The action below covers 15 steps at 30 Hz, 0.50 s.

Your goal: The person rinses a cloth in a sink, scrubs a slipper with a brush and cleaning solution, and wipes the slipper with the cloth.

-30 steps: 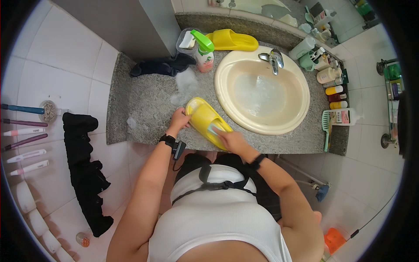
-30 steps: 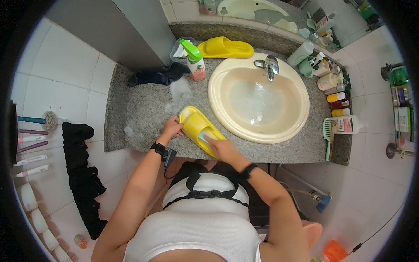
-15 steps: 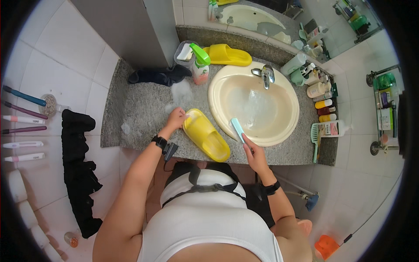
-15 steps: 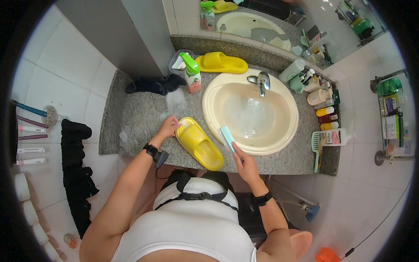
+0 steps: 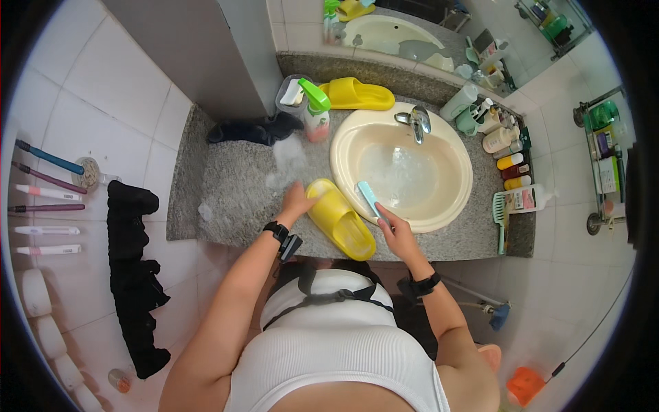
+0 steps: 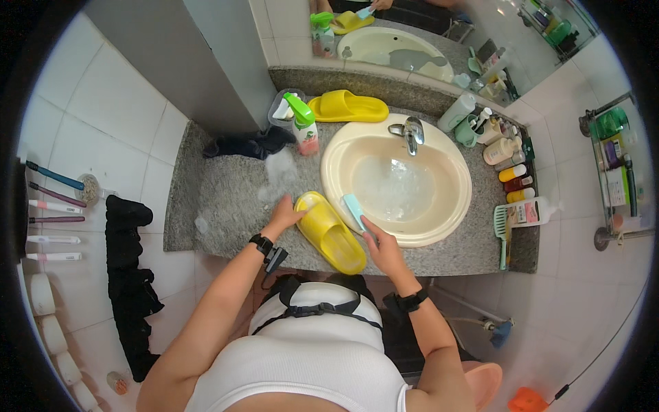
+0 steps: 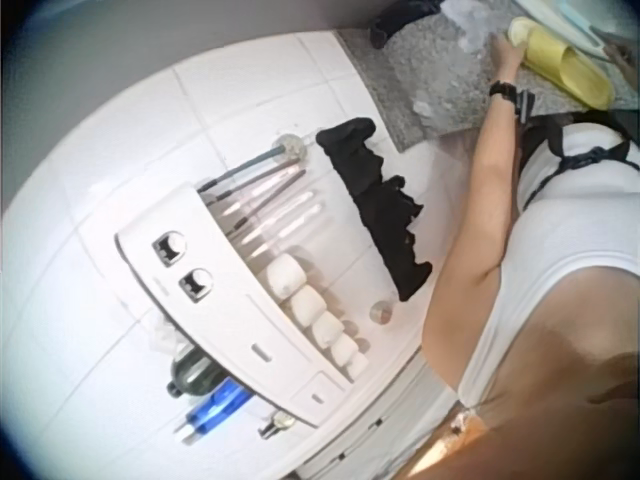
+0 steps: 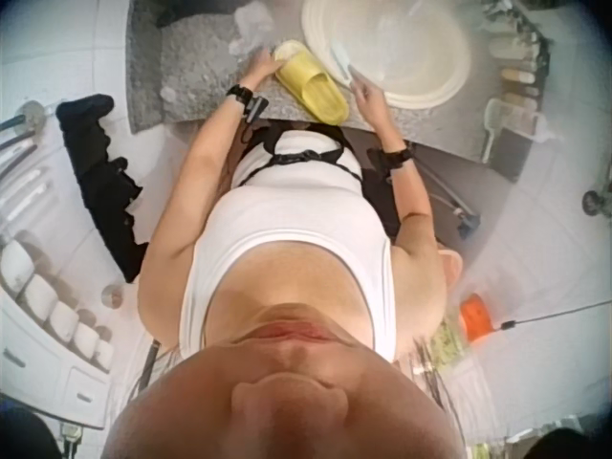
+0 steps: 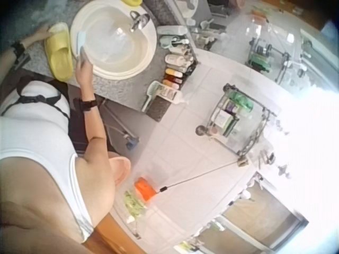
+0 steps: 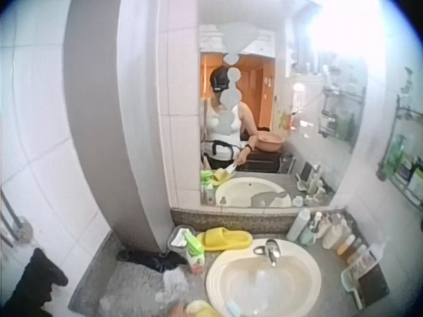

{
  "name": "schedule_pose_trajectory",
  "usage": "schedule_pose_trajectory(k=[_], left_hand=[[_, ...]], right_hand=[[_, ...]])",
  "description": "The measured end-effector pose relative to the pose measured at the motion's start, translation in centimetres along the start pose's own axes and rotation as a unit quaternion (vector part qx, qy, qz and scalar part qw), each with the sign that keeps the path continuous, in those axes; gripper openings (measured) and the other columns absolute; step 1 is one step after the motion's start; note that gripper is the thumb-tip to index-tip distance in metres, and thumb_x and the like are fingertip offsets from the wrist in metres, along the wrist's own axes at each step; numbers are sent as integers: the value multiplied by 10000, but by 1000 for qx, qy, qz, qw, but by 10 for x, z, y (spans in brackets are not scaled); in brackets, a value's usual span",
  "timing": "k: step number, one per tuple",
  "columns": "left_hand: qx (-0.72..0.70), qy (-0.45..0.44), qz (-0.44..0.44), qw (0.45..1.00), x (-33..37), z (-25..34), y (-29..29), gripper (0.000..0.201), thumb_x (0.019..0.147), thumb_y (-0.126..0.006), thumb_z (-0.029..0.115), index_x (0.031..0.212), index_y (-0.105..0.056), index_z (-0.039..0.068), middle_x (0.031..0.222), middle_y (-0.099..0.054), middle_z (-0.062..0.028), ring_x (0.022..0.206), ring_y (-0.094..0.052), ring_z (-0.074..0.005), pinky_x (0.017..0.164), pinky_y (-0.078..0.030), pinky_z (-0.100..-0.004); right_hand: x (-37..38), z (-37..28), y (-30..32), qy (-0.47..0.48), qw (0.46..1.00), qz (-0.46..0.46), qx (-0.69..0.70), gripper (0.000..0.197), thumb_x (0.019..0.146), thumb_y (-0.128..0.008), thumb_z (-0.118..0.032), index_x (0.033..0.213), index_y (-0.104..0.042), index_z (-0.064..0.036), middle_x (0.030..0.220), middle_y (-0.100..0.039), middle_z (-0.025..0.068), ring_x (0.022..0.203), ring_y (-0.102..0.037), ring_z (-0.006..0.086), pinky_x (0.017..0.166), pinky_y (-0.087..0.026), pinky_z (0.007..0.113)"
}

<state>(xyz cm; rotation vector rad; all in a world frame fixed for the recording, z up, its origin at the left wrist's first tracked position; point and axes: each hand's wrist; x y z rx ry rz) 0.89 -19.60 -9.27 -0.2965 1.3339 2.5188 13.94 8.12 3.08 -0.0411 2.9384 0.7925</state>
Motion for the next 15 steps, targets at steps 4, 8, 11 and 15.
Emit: schedule_pose_trajectory(k=[4,8,11,15], left_hand=[[14,40,-140,989,18,-5,2,659,722,-787,371,1179,-530,-29,1129,-615,-226,1004,-618,-362,831,-504,-416],[-142,-31,-17,989,11,-13,-1,665,726,-784,358,1224,-531,-2,1039,-658,-212,983,-633,-381,830,-503,-439],[-209,-73,84,972,-19,23,45,575,762,-760,261,1235,-526,32,1010,-667,-207,969,-639,-378,790,-505,-431],[-179,-93,103,974,-71,92,129,553,799,-723,161,1281,-504,2,987,-666,-209,921,-664,-359,781,-513,-399]], right_hand=[[-5,-11,3,-94,991,-46,79,444,968,-549,-131,1408,-490,-139,675,-454,-2,588,-339,82,544,-346,249],[-10,-28,13,-120,986,-32,115,450,976,-535,-127,1422,-473,-127,720,-489,-24,604,-339,62,554,-343,226],[-18,-42,21,-86,987,11,133,438,979,-523,-119,1415,-478,-112,744,-497,-20,615,-344,68,573,-360,224],[-6,-73,27,43,997,62,35,451,960,-533,-91,1405,-491,-144,785,-621,93,594,-475,133,604,-413,259]])
Point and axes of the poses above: each hand's wrist, its own x-axis towards the middle knuckle, its own y-axis out of the back of the hand, z = x × y
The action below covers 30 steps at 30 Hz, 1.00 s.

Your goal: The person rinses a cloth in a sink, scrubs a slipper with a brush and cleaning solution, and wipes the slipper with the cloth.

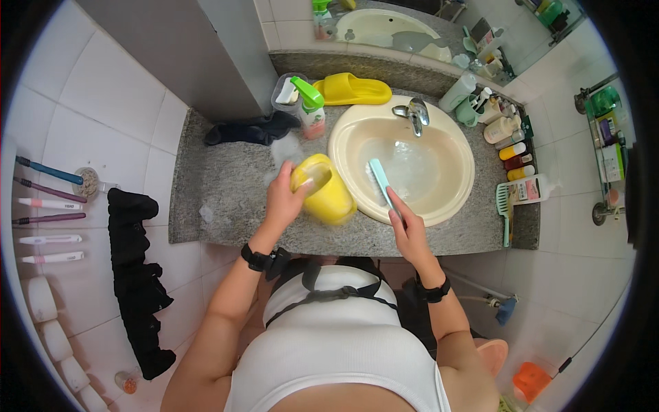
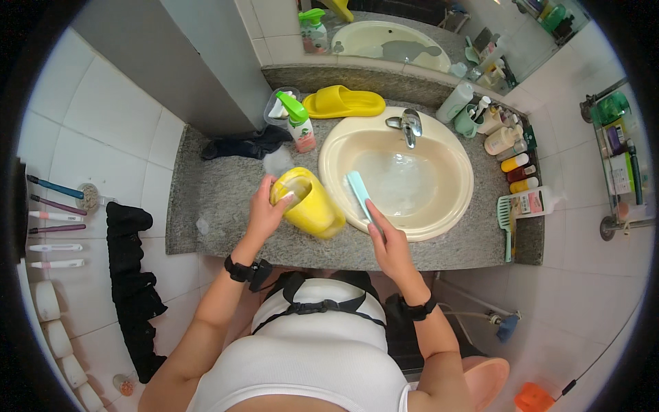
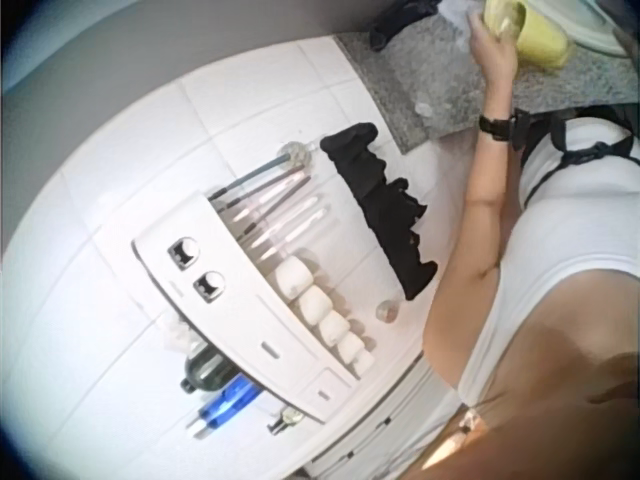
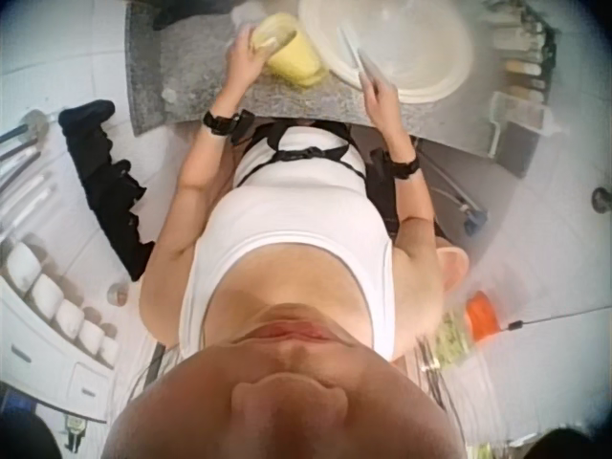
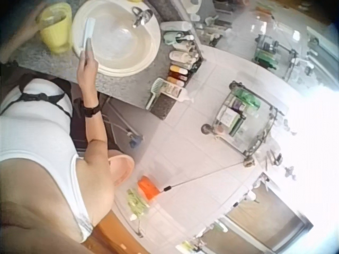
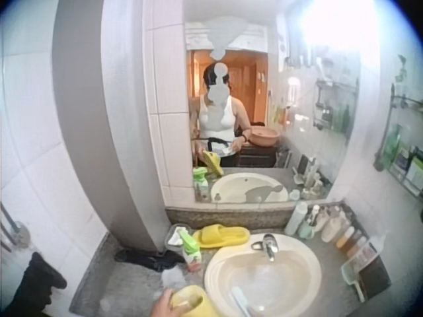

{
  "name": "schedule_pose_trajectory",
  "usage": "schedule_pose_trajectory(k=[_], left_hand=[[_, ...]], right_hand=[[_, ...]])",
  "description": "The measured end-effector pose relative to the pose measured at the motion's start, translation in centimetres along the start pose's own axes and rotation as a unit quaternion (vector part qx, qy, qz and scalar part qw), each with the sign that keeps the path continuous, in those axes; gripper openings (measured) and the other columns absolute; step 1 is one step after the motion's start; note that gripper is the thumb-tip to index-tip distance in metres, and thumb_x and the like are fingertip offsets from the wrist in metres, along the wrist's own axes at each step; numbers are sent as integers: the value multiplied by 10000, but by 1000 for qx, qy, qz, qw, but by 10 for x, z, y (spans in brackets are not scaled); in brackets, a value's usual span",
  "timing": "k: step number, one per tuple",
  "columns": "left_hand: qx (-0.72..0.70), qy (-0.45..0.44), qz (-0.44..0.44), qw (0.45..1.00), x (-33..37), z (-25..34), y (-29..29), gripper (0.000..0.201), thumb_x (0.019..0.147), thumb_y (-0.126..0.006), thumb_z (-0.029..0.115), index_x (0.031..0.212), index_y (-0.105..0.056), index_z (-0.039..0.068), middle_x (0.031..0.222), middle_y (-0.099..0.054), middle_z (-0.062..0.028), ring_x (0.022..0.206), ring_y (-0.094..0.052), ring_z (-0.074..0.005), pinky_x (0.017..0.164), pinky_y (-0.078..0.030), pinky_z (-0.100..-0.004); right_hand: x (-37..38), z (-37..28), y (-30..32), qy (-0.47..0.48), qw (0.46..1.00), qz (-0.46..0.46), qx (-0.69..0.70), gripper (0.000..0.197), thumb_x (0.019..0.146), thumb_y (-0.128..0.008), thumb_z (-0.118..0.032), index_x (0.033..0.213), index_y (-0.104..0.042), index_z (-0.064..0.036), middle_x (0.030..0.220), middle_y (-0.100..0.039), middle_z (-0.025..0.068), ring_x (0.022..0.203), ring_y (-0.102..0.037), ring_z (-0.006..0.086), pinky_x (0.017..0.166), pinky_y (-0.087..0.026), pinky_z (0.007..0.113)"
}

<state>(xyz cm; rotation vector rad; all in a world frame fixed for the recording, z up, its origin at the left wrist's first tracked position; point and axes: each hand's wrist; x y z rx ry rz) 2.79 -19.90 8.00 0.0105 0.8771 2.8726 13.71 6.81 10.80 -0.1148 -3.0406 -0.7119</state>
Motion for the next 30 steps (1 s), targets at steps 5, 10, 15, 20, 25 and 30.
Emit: schedule_pose_trajectory(k=[5,10,15,20,25,30], left_hand=[[56,-69,70,994,-10,29,3,372,789,-695,98,1137,-613,-8,930,-675,-235,860,-665,-387,735,-515,-412],[61,-88,76,991,-12,35,-3,299,746,-658,58,1040,-644,6,866,-662,-240,818,-641,-424,716,-512,-463],[106,-57,55,991,-12,26,3,334,778,-698,76,1095,-633,-9,921,-665,-243,829,-658,-395,704,-515,-405],[62,-104,100,988,-15,41,-2,326,779,-689,70,1090,-634,-11,915,-664,-248,823,-655,-404,699,-512,-412],[56,-88,87,991,-15,26,-1,328,765,-638,59,1093,-645,34,876,-661,-241,832,-641,-419,727,-505,-479],[113,-74,76,988,-11,25,1,356,753,-695,78,1098,-646,3,915,-671,-236,843,-657,-399,716,-513,-420]], right_hand=[[22,-57,-26,101,988,-39,-107,487,907,-583,-74,1378,-520,-182,823,-653,193,592,-603,277,586,-482,355],[41,-49,-47,134,973,-63,-177,530,888,-574,-94,1398,-493,-213,675,-612,131,563,-604,311,544,-477,420],[27,-52,-53,226,957,-63,-168,502,903,-556,-84,1392,-499,-181,641,-603,159,546,-600,333,535,-476,425],[47,-41,-45,65,989,-18,-131,554,858,-606,-70,1383,-515,-223,681,-621,172,598,-622,347,574,-492,437],[24,-48,-59,223,967,-40,-118,534,874,-573,-31,1384,-508,-177,691,-617,197,604,-619,362,578,-494,430],[22,-43,-61,192,973,-18,-125,549,856,-593,-49,1380,-519,-193,639,-600,153,560,-616,326,555,-496,416]])
Point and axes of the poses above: each hand's wrist, its own x-axis towards the middle knuckle, its own y-axis out of the back of the hand, z = x × y
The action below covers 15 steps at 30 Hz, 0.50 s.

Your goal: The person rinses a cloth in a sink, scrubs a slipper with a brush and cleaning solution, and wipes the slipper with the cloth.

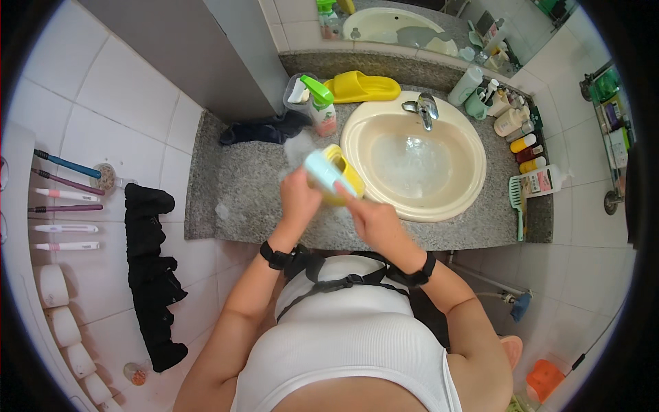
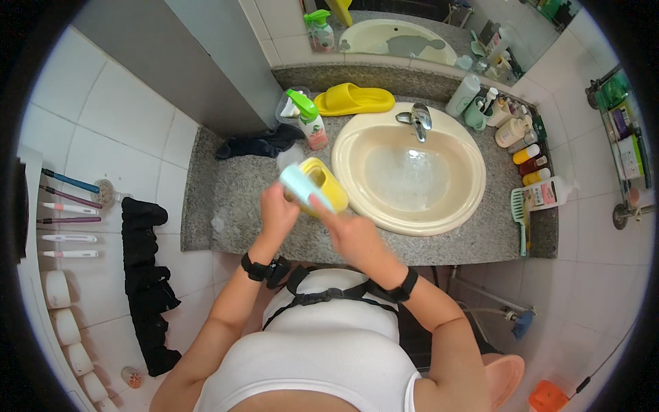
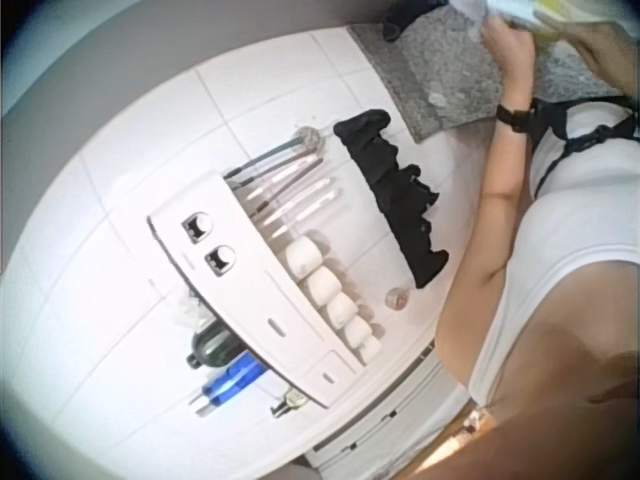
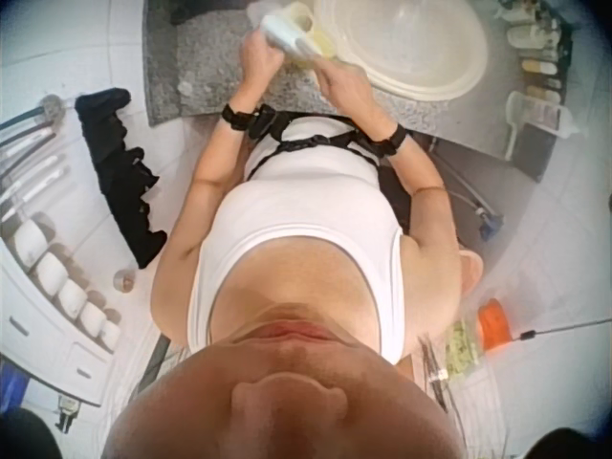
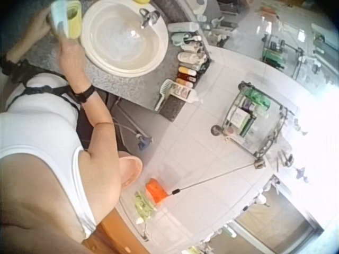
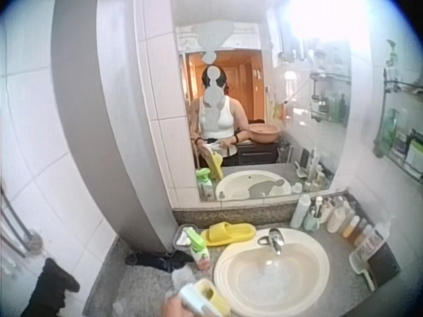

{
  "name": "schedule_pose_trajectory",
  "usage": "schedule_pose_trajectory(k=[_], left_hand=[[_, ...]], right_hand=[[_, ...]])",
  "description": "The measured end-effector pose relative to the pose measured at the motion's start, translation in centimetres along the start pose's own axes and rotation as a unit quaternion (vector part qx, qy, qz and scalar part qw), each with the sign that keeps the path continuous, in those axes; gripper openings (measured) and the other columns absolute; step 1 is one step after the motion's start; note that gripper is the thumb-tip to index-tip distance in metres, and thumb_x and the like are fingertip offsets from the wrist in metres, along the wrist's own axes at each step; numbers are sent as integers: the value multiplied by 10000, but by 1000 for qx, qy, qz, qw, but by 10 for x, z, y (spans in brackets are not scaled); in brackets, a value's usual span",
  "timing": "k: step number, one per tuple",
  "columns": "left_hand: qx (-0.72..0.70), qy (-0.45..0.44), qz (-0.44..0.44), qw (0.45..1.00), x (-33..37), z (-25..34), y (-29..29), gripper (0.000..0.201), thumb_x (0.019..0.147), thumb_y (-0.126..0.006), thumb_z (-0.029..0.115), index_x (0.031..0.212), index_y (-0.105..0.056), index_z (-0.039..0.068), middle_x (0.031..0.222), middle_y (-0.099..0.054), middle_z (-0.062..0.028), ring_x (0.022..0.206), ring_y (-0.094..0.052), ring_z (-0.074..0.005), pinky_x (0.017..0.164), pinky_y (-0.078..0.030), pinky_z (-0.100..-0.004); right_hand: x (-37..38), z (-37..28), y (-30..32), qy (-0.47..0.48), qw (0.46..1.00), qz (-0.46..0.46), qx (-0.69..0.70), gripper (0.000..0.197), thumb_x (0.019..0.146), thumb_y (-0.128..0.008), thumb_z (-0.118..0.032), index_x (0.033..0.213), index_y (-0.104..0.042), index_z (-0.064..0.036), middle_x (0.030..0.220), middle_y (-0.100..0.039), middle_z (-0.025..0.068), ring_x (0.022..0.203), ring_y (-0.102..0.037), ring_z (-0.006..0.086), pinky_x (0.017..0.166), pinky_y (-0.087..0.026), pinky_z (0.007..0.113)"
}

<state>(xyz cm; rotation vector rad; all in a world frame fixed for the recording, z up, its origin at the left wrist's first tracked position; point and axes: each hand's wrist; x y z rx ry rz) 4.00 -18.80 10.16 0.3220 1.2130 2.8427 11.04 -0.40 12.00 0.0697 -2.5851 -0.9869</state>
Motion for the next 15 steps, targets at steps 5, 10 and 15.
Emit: schedule_pose_trajectory(k=[5,10,15], left_hand=[[-20,1,20,1000,0,14,0,354,742,-686,52,1090,-644,2,876,-669,-231,830,-658,-398,705,-516,-426],[-29,21,14,999,-2,-2,-2,357,754,-685,56,1102,-633,-9,882,-667,-236,829,-662,-398,712,-519,-410],[-47,8,51,998,0,-1,-2,333,762,-687,64,1084,-643,-7,863,-672,-230,816,-663,-402,714,-518,-410]], right_hand=[[17,15,10,-49,997,24,-62,584,835,-615,-64,1389,-510,-219,626,-591,127,503,-590,282,519,-488,391],[1,3,7,19,997,-46,-61,552,831,-579,10,1348,-554,-180,622,-558,141,522,-570,306,536,-465,402],[3,5,4,-22,999,-22,-19,561,831,-579,11,1354,-551,-190,647,-586,157,540,-590,308,551,-480,386]])
Point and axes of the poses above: each hand's wrist, its own x-axis towards the middle knuckle, its own y-axis out of the back of the hand, z = x × y
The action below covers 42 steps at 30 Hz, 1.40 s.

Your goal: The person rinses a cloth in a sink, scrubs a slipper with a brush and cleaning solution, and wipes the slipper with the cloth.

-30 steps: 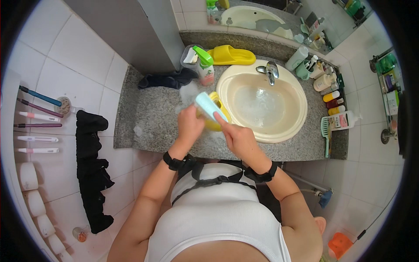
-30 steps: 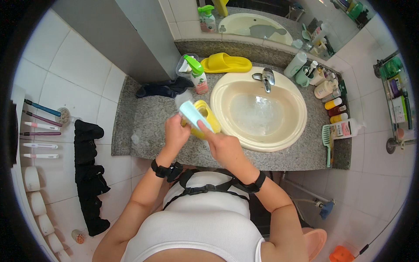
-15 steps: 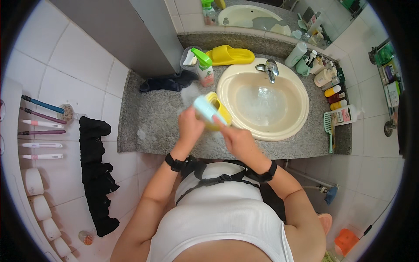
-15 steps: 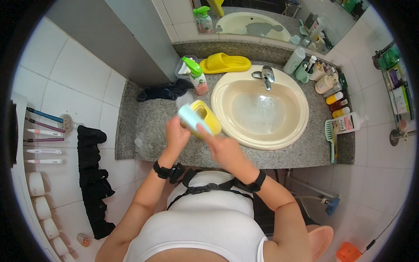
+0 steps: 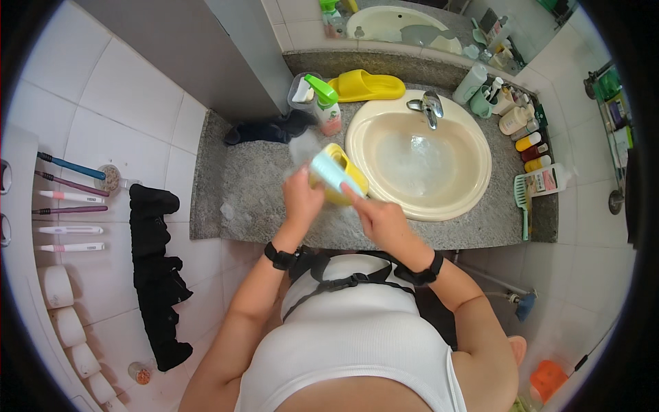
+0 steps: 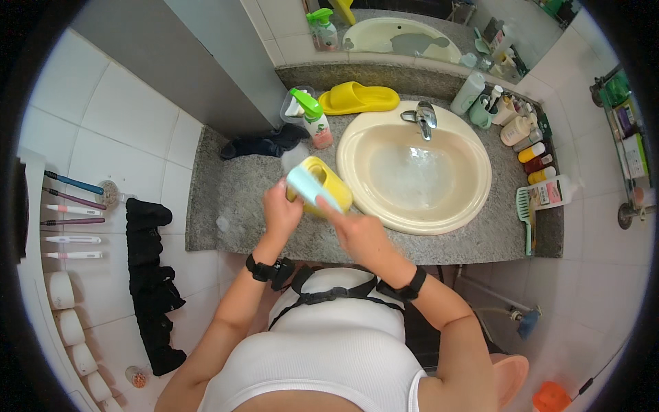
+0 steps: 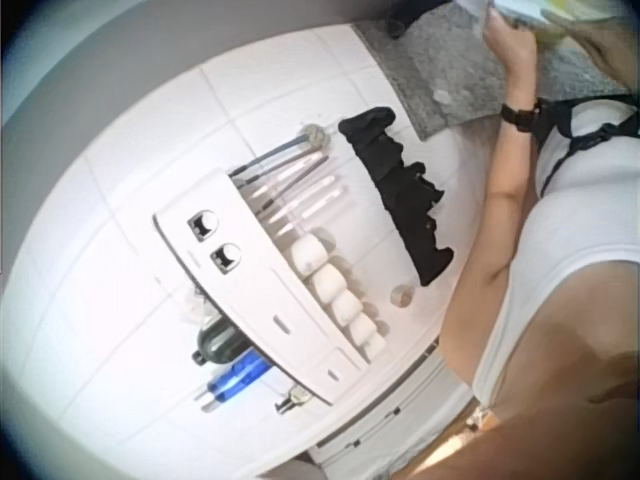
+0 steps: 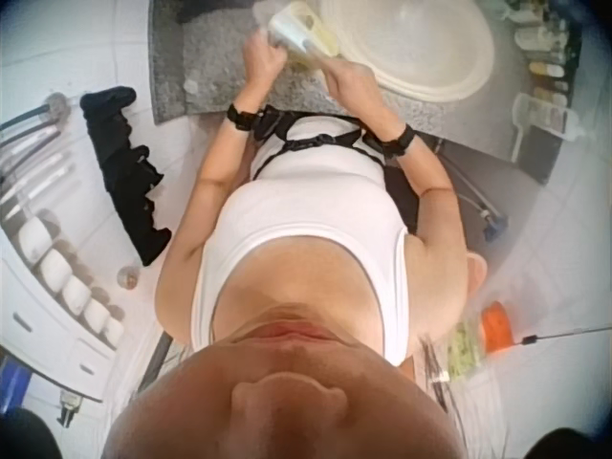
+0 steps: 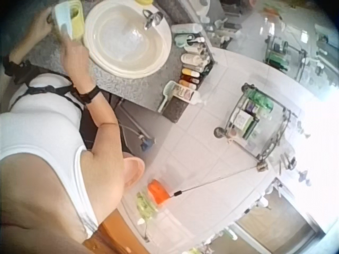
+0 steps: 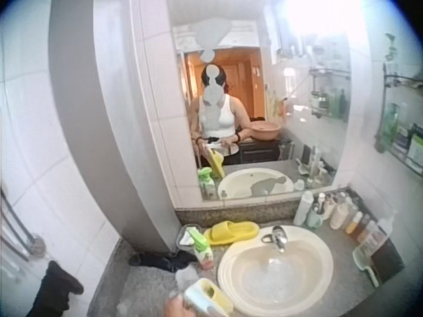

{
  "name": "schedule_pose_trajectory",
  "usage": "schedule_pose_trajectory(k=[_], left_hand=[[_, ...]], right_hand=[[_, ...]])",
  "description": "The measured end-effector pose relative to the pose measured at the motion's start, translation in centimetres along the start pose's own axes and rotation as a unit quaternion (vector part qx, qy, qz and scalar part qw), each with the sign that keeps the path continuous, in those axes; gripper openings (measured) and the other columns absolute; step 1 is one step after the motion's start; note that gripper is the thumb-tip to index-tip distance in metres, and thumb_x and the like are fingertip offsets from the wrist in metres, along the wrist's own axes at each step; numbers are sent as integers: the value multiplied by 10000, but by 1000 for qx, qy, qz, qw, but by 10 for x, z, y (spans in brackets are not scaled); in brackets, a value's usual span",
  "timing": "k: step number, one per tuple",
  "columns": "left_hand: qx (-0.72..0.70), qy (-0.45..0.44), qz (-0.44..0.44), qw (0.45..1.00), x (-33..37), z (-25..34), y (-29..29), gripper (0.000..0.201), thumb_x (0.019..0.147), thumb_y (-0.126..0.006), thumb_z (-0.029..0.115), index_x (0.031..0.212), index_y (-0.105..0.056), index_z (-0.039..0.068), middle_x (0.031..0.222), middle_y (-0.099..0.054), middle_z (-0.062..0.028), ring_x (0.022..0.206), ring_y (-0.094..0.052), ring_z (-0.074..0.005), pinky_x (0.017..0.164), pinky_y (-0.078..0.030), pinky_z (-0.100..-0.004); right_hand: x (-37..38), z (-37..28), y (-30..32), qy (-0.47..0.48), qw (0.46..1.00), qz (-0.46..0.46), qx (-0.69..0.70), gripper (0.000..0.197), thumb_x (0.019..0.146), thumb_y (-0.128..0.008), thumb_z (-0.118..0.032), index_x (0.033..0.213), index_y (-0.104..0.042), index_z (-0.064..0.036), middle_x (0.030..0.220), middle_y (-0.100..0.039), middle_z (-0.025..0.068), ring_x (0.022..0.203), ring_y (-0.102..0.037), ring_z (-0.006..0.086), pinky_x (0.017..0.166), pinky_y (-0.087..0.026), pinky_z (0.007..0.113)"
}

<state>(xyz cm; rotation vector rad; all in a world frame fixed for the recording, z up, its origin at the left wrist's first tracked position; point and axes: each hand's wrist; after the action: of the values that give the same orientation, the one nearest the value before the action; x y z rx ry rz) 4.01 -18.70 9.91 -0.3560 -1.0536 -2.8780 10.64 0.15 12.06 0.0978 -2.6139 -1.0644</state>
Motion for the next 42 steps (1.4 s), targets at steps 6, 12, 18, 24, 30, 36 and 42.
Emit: schedule_pose_trajectory(k=[6,12,18,24,30,36,42], left_hand=[[3,-13,-2,1000,-3,-1,0,347,769,-709,98,1086,-637,-26,889,-671,-239,835,-660,-404,722,-520,-418],[-1,11,1,1000,-3,9,-1,347,757,-712,98,1077,-640,-17,899,-669,-243,856,-658,-406,730,-519,-428],[29,67,-41,997,-3,12,-5,367,749,-707,98,1103,-646,20,914,-683,-216,865,-665,-388,753,-519,-417],[-117,65,-16,991,-8,-8,-17,293,722,-756,81,978,-660,-22,841,-703,-164,758,-694,-268,699,-523,-364],[-200,15,-33,979,-8,-5,-26,230,757,-681,23,978,-657,-37,889,-700,-193,822,-701,-277,729,-528,-363],[-117,18,-26,993,2,11,-35,249,779,-692,81,1005,-650,-16,865,-679,-218,830,-674,-380,716,-524,-406],[-145,31,-59,987,8,10,-45,223,763,-694,92,959,-664,-12,826,-672,-218,806,-670,-382,688,-520,-409]], right_hand=[[6,6,-3,-23,998,26,49,541,858,-578,-11,1368,-535,-187,644,-571,192,526,-586,320,546,-477,380],[8,10,-2,-11,999,28,22,596,823,-601,-48,1389,-506,-210,641,-603,130,537,-605,313,534,-483,422],[9,20,1,31,997,57,-45,586,829,-609,-69,1385,-511,-225,637,-604,109,506,-592,279,491,-472,402],[0,4,9,106,992,-4,-68,524,831,-613,-11,1328,-575,-175,617,-567,133,512,-581,282,512,-456,371],[-10,-2,7,128,988,-23,-82,535,830,-618,-19,1330,-577,-205,623,-570,139,519,-578,282,529,-464,382],[5,18,20,-16,997,58,-57,566,820,-644,-76,1353,-550,-245,651,-615,112,505,-588,260,500,-469,383],[7,25,33,-35,995,54,-75,553,818,-632,-17,1334,-576,-211,612,-573,94,530,-576,261,567,-484,366]])
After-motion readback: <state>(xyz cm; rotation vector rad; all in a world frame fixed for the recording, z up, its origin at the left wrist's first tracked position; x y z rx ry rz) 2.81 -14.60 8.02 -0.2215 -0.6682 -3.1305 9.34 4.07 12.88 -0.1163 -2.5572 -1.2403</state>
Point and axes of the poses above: each hand's wrist, its own x-axis towards the middle knuckle, its own y-axis out of the back of the hand, z = x × y
